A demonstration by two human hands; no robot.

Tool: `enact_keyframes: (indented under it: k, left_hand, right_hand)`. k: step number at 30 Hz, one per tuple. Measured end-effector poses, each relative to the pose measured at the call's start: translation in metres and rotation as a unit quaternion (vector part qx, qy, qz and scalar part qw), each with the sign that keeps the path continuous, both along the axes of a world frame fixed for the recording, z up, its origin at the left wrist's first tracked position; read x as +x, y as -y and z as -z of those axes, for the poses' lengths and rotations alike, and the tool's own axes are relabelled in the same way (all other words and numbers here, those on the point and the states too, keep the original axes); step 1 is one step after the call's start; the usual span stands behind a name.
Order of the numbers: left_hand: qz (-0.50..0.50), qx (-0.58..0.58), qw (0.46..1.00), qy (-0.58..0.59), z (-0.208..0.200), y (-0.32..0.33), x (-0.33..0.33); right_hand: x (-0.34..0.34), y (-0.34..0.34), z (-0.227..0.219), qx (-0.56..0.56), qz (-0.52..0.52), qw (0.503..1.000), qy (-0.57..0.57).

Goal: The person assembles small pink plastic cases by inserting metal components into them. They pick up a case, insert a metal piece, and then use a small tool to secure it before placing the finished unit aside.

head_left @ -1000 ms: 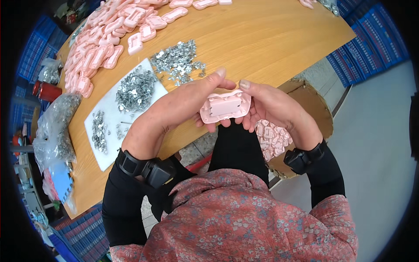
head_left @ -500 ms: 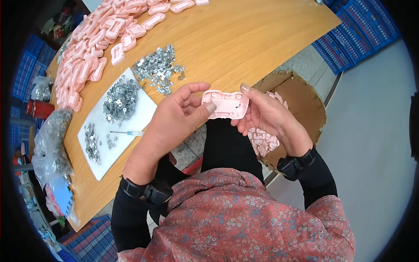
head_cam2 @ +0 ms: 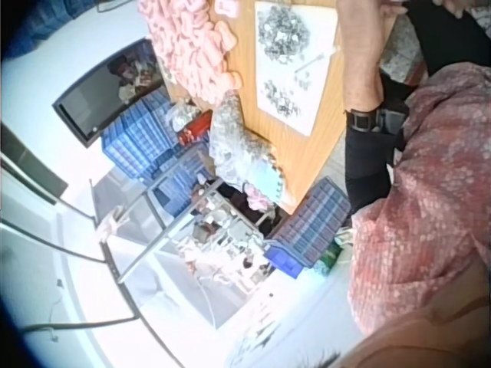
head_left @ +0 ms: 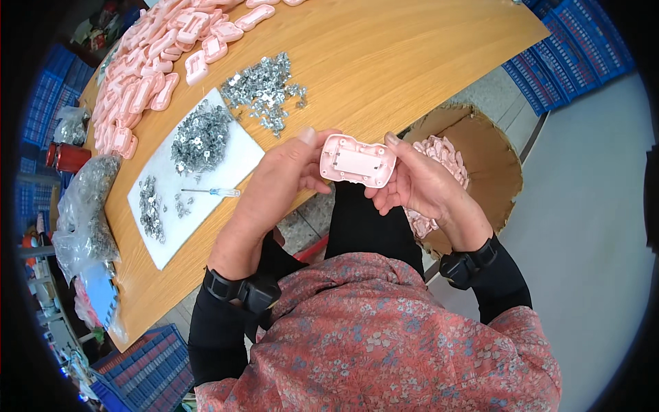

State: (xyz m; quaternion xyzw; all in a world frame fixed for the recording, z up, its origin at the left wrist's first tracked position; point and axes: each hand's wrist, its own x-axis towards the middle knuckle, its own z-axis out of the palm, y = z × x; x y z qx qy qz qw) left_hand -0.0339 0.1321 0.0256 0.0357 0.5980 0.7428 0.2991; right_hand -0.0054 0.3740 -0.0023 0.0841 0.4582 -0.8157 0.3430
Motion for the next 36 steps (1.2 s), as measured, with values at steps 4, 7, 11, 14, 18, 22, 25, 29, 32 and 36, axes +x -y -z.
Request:
enact_keyframes:
  k: [4,7,11,14,18,22,25,29,32,36]
  left_hand:
    - [-0.005,-0.079,0.992,-0.099,0.011,-0.009,0.009]
    - [0.015,-0.105,0.987,-0.119,0.012,-0.009,0.008]
    - [0.017,-0.083,0.993,-0.083,0.015,-0.009,0.005]
    - [-0.015,0.042,0.999,0.027,0.011,-0.013,0.003]
    - [-0.045,-0.002,0.998,-0.04,0.013,-0.018,0.015]
    - [-0.051,-0.023,0.997,-0.057,0.02,-0.02,0.017]
    - [-0.049,-0.023,0.997,-0.047,0.02,-0.02,0.016]
    - [-0.059,0.05,0.997,0.003,0.024,-0.018,0.016]
    - [-0.068,0.078,0.993,0.059,0.017,-0.018,0.014]
    - [-0.064,0.012,0.998,0.007,0.018,-0.02,0.018]
  right_hand:
    - [0.001,-0.001,0.007,-0.017,-0.006,1.0,0.008]
    - [0.006,0.001,0.001,-0.016,0.006,1.0,0.005]
    - [0.008,0.001,0.002,-0.021,0.01,1.0,0.012]
    - [0.009,-0.004,0.01,-0.032,0.027,0.999,0.022]
    - [0.011,0.0,0.002,-0.035,0.025,0.999,0.01]
    - [0.013,0.003,0.0,-0.014,0.027,1.0,0.007]
    - [0.016,0.002,-0.001,-0.014,0.025,1.0,-0.002]
    - [0.018,0.004,-0.003,-0.02,0.031,0.999,-0.003]
    - [0.019,0.003,-0.004,-0.013,0.042,0.999,-0.002]
    - [0.02,0.004,-0.004,-0.015,0.034,0.999,0.0]
